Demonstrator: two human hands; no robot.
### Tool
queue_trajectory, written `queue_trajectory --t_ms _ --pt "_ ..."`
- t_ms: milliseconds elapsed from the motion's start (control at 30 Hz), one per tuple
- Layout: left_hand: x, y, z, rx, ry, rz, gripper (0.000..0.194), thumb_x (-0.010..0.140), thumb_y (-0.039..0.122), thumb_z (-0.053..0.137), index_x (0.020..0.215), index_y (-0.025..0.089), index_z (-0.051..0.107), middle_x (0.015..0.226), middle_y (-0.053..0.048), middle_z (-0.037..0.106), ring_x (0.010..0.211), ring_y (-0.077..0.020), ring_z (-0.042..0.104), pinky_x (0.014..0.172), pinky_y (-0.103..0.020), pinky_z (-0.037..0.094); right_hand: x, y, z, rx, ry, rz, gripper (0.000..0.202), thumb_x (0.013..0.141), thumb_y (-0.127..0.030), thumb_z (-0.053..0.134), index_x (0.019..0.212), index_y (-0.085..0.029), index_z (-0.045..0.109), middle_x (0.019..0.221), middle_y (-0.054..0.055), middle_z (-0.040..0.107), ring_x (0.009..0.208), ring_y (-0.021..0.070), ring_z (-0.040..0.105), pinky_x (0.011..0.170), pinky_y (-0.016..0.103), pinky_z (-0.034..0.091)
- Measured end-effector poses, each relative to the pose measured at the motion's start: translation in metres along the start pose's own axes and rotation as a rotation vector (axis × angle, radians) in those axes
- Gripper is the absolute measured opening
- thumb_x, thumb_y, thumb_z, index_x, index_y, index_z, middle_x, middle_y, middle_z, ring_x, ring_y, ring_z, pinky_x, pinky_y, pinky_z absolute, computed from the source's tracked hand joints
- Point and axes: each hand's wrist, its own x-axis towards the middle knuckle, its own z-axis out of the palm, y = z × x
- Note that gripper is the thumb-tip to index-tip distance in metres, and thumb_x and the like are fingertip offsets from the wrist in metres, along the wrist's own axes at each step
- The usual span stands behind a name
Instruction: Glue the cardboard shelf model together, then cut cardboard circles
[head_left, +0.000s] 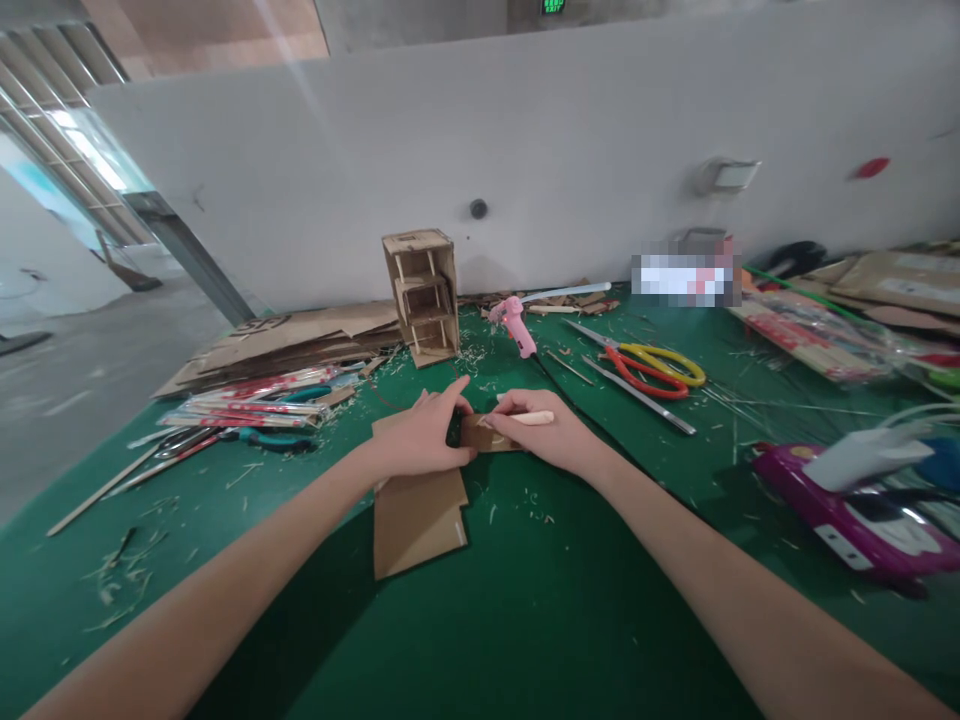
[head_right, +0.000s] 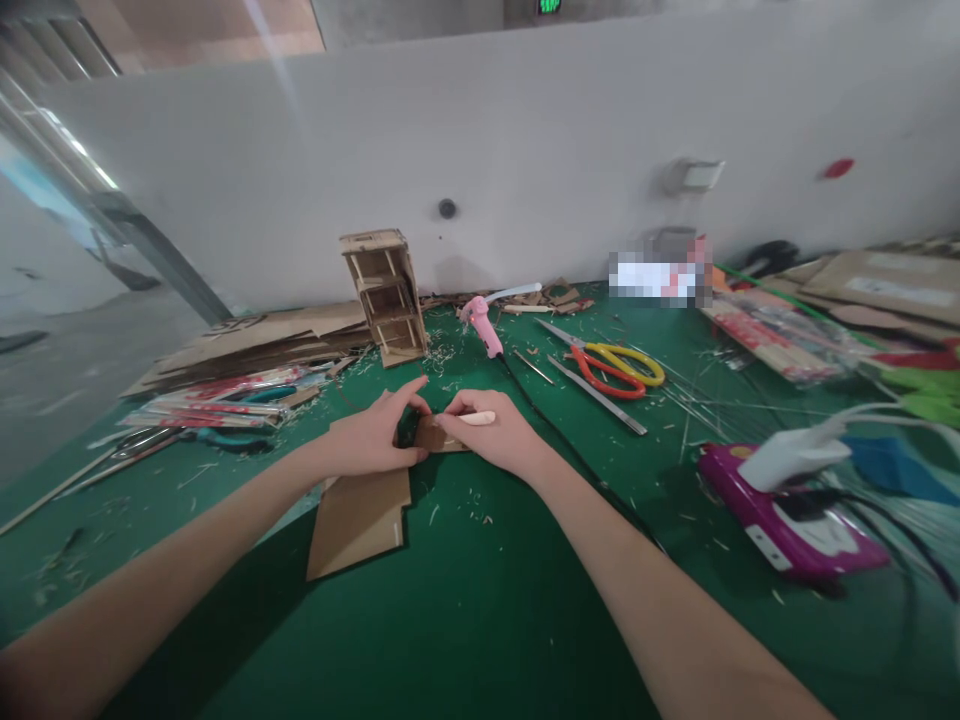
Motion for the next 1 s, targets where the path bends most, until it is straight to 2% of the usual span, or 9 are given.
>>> queue_trajectory --t_ms 200,400,567,767,933,1000 --pt "-0.0007 0.0017 -0.0009 -0.008 -0.018 0.002 0.089 0.078 0.045 0.058 0.150 0.024 0.011 0.131 -0.010 0.056 0.128 -0.0370 0.045 0.111 -0.057 0.025 0.0005 -0.0007 0.0004 -0.014 0.073 -0.006 0.020 0.082 -0.038 0.059 0.075 -0.020 0.063 0.067 -0.002 0.059 0.060 0.0115 0.050 0.052 0.022 0.036" --pt "-0.0003 0.0001 0.0002 -0.012 -0.016 0.032 0.087 0.080 0.043 0.055 0.151 0.025 0.009 0.135 -0.010 0.054 0.130 -0.0365 0.045 0.113 -0.058 0.021 -0.0005 -0.0009 -0.0001 -0.004 -0.001 -0.008 0.025 0.081 -0.044 0.060 0.076 -0.020 0.065 0.065 -0.002 0.059 0.057 0.0117 0.050 0.049 0.022 0.035" --pt "0.0008 0.0009 -0.0004 -0.006 -0.031 0.016 0.087 0.079 0.042 0.055 0.151 0.023 0.009 0.137 -0.009 0.053 0.131 -0.0357 0.044 0.114 -0.056 0.020 0.0002 0.0024 0.0010 -0.006 0.109 0.031 0.023 0.083 -0.041 0.058 0.073 -0.020 0.060 0.060 -0.002 0.058 0.053 0.0119 0.051 0.047 0.023 0.036" --pt "-0.0004 0.0016 -0.0012 -0.010 -0.034 0.023 0.085 0.080 0.040 0.054 0.150 0.024 0.010 0.139 -0.009 0.052 0.128 -0.0338 0.047 0.116 -0.056 0.016 -0.0011 -0.0005 -0.0002 0.021 -0.007 0.012 0.023 0.083 -0.041 0.059 0.074 -0.020 0.061 0.062 -0.002 0.060 0.054 0.0119 0.052 0.048 0.022 0.037" --pt "-0.0009 -0.0004 -0.0009 0.001 -0.034 0.035 0.082 0.081 0.039 0.053 0.150 0.025 0.011 0.139 -0.008 0.051 0.129 -0.0344 0.046 0.116 -0.056 0.017 -0.0001 0.0030 0.0010 -0.014 0.109 0.038 0.023 0.085 -0.040 0.057 0.074 -0.020 0.059 0.058 -0.003 0.058 0.052 0.0118 0.052 0.048 0.023 0.037" --pt "-0.0008 -0.0002 -0.0009 0.000 -0.031 0.036 0.082 0.080 0.038 0.053 0.150 0.024 0.011 0.139 -0.008 0.052 0.128 -0.0337 0.048 0.116 -0.057 0.016 -0.0002 0.0026 0.0011 -0.044 0.106 0.013 0.020 0.084 -0.038 0.057 0.074 -0.020 0.060 0.061 -0.002 0.060 0.054 0.0118 0.052 0.049 0.023 0.037"
